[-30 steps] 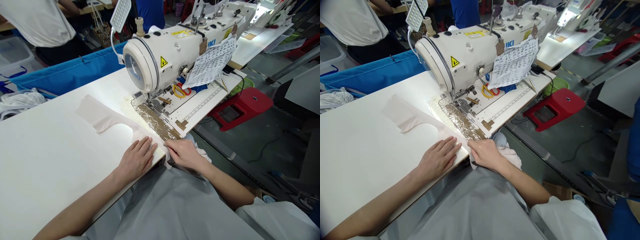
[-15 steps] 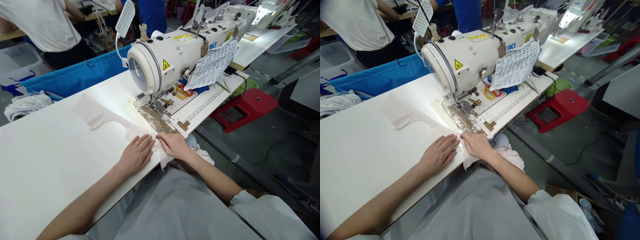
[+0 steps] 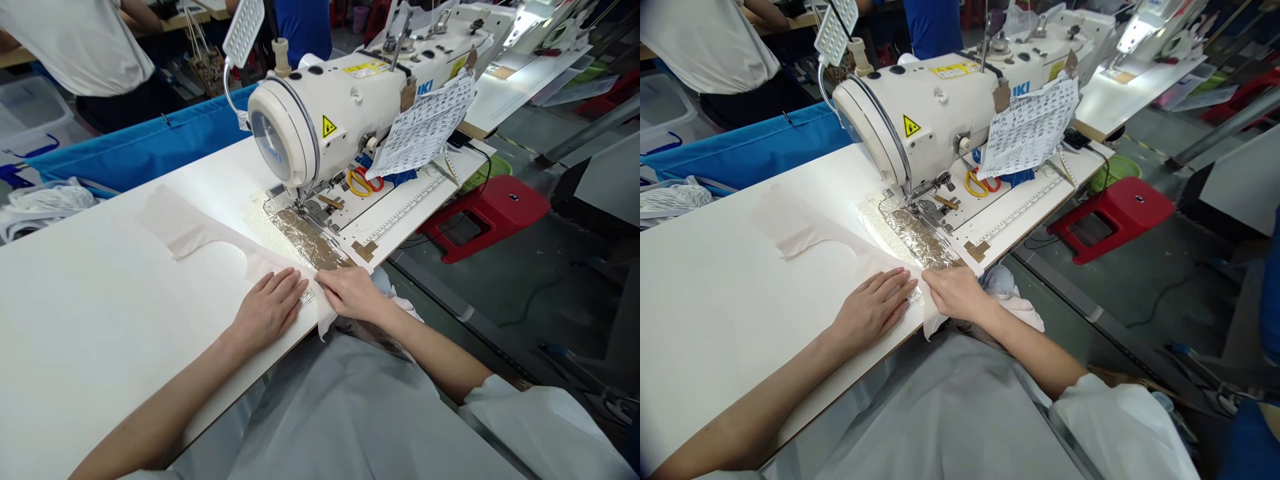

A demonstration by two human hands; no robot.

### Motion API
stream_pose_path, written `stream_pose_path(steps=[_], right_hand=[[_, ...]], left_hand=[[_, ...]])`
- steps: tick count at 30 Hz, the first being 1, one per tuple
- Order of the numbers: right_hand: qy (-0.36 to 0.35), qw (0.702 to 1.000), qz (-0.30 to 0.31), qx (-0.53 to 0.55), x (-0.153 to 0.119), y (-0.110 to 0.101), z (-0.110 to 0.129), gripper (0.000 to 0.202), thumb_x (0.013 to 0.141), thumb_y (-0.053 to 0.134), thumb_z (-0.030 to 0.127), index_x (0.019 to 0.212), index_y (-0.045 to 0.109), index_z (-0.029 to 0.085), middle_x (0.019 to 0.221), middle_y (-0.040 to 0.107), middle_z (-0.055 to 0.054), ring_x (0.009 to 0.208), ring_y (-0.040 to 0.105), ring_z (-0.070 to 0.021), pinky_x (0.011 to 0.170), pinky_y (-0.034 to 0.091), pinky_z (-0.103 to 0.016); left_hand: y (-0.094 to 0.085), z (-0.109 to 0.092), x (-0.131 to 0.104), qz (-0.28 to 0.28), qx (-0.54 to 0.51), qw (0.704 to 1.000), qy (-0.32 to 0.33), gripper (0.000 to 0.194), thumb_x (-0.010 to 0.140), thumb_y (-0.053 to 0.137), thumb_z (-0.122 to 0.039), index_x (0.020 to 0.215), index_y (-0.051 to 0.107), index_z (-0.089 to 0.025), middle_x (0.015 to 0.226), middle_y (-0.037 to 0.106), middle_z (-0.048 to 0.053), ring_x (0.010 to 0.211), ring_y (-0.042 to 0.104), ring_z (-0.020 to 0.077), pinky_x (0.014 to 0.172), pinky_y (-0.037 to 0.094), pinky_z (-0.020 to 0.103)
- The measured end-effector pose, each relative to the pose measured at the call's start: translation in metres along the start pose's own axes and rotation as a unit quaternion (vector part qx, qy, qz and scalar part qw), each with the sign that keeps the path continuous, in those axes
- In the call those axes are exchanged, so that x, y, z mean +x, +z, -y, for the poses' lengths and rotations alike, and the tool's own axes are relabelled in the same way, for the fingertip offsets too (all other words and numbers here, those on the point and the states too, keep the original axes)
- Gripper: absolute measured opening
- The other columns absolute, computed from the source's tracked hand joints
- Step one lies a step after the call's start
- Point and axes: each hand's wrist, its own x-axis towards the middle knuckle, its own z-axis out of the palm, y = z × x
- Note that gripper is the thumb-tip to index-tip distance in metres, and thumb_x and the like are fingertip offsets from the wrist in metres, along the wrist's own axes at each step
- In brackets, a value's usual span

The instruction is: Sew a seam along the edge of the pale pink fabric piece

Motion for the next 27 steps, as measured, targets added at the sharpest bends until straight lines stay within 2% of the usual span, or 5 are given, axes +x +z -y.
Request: stream_pose_path(steps=[5,10,13,18,27], right_hand=[[0.001,1.0,-0.002,0.015,-0.021,-0.004,-0.013,0.018,0.095,0.036,0.019,0.09,0.054,0.019,0.073,0.062,-0.001,0.065,0.054,-0.0146,0.056,0.021,-0.029],[0.012,1.0,0.015,0.002,-0.005,-0.002,-0.006,0.017,0.097,0.036,0.019,0.097,0.053,0.018,0.081,0.065,-0.002,0.072,0.059,-0.0152,0.056,0.023,-0.028],[0.005,1.0,0.023,0.004,0.006,0.001,-0.001,0.016,0.097,0.037,0.018,0.099,0.053,0.017,0.084,0.066,-0.003,0.075,0.061,-0.0163,0.056,0.025,-0.028],[0.014,0.997,-0.041,0.056,0.01,0.009,-0.005,0.021,0.101,0.034,0.022,0.11,0.052,0.017,0.091,0.069,-0.003,0.08,0.064,-0.0162,0.059,0.029,-0.027],[-0.01,0.999,-0.015,0.039,0.014,0.008,-0.004,0.019,0.098,0.036,0.02,0.104,0.054,0.018,0.09,0.069,-0.004,0.077,0.062,-0.0161,0.058,0.026,-0.027]], left_hand=[[-0.003,0.0,0.001,0.018,0.003,1.0,-0.008,0.035,0.1,0.04,-0.026,0.127,0.059,-0.015,0.131,0.062,0.011,0.126,0.054,0.026,0.102,0.046,0.042],[-0.003,0.005,0.001,0.008,-0.01,0.999,-0.041,0.036,0.099,0.041,-0.026,0.129,0.058,-0.014,0.135,0.059,0.013,0.129,0.051,0.0288,0.104,0.045,0.046],[0.0,0.004,-0.001,0.013,-0.03,0.999,-0.023,0.038,0.1,0.04,-0.026,0.131,0.055,-0.013,0.137,0.058,0.013,0.131,0.05,0.0275,0.108,0.043,0.046],[0.005,-0.001,-0.003,0.011,-0.023,0.999,-0.02,0.039,0.099,0.041,-0.026,0.131,0.055,-0.009,0.137,0.057,0.016,0.131,0.05,0.0295,0.104,0.046,0.046],[0.005,-0.002,-0.003,0.001,-0.01,1.0,-0.011,0.04,0.099,0.039,-0.025,0.132,0.055,-0.01,0.135,0.058,0.017,0.13,0.051,0.0308,0.103,0.045,0.046]])
